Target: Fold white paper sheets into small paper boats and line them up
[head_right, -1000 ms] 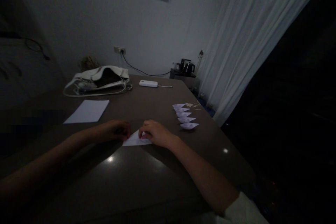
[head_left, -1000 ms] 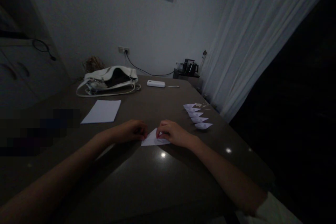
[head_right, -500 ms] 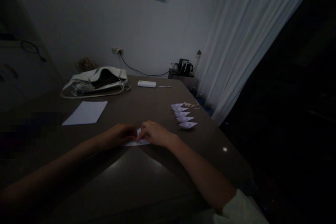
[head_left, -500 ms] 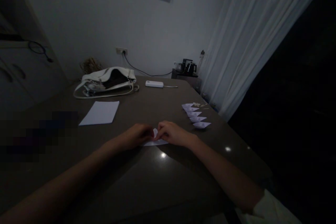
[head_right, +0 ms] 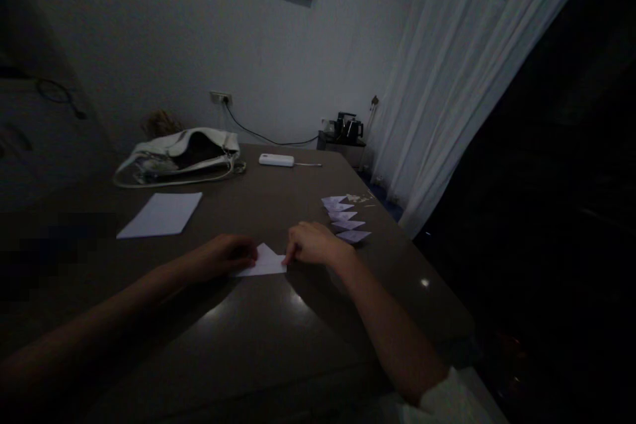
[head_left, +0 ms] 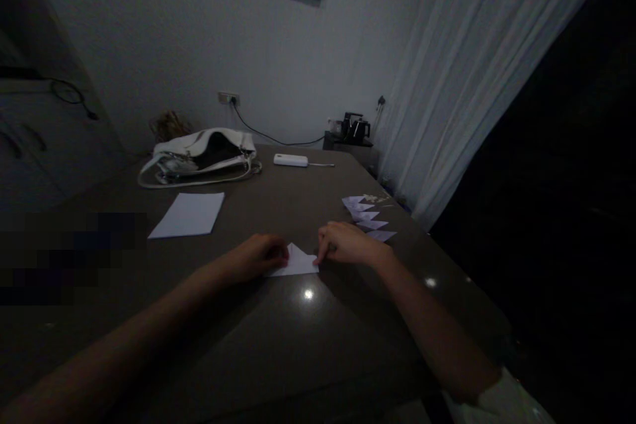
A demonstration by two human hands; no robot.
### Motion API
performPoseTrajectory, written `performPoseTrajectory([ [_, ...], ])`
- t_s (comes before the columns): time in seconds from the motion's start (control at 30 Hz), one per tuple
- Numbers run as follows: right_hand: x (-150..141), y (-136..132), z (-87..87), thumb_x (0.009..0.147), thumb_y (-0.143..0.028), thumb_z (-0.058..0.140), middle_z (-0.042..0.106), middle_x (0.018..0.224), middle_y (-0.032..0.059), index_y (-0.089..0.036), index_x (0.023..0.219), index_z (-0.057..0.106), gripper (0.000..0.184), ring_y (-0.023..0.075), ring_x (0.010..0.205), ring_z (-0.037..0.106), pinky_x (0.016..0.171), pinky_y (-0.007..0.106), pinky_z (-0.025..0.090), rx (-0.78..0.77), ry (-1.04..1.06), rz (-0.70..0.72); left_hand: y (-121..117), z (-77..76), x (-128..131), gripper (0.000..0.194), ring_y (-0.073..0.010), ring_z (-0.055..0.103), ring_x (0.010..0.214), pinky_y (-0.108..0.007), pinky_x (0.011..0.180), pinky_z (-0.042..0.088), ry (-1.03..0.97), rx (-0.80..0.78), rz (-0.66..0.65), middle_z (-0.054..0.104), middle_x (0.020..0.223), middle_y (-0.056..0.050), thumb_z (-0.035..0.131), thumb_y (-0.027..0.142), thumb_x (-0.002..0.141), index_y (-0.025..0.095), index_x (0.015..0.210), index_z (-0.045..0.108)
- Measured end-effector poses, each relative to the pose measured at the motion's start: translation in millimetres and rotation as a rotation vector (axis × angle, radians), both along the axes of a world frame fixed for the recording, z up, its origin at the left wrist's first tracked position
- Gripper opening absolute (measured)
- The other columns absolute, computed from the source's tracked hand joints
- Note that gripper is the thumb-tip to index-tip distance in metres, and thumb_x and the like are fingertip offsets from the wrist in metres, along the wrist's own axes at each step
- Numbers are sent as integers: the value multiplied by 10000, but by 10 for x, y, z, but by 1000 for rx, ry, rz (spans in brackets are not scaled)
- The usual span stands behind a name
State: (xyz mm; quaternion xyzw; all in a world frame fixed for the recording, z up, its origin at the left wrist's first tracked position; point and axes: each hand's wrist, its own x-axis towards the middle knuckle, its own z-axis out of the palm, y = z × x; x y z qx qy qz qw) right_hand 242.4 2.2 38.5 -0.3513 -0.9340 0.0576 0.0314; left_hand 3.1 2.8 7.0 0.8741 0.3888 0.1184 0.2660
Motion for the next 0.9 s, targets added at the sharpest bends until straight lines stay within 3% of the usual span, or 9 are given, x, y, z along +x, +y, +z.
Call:
performPoseTrajectory([
  [0.17, 17, -18, 52, 747, -92, 611, 662, 860, 8, -312, 836, 752, 276, 147, 797, 552, 643, 233, 352, -16, -43, -17, 27, 23, -51, 201, -165, 560, 682, -237, 605, 385, 24, -34, 21, 614, 756, -29, 525, 316, 781, 163, 860, 629],
  [0.4, 22, -6, 24, 720, -35, 578, 670, 847, 23, -280, 862, 753, 333, 143, 777, 569, 679, 233, 386, -68, -16, -16, 101, 116, -312, 257, -196, 571, 703, -261, 601, 397, 214, -149, 140, 628, 756, -35, 587, 407, 705, 166, 786, 629],
  [0.63, 40, 6, -31, 683, -43, 569, 677, 824, 20, -252, 839, 758, 322, 136, 743, 583, 678, 226, 402, -110, 65, -28, 94, 137, -325, 319, -173, 552, 676, -247, 580, 404, 107, -212, 112, 621, 754, -19, 553, 474, 719, 172, 814, 595],
  [0.77, 16, 32, -78, 685, -41, 538, 679, 800, 22, -204, 824, 754, 304, 124, 710, 596, 675, 215, 410, -194, 139, -45, 25, 68, -152, 393, -192, 568, 712, -278, 615, 412, -7, -50, 178, 626, 812, -52, 423, 519, 825, 169, 888, 588],
  [0.9, -29, 35, -105, 708, -52, 540, 667, 812, 26, -177, 790, 723, 236, 127, 743, 593, 683, 217, 402, -165, 216, -23, -42, -44, 1, 374, -215, 563, 781, -292, 650, 413, -24, 176, 132, 612, 890, -78, 570, 514, 748, 160, 864, 588],
])
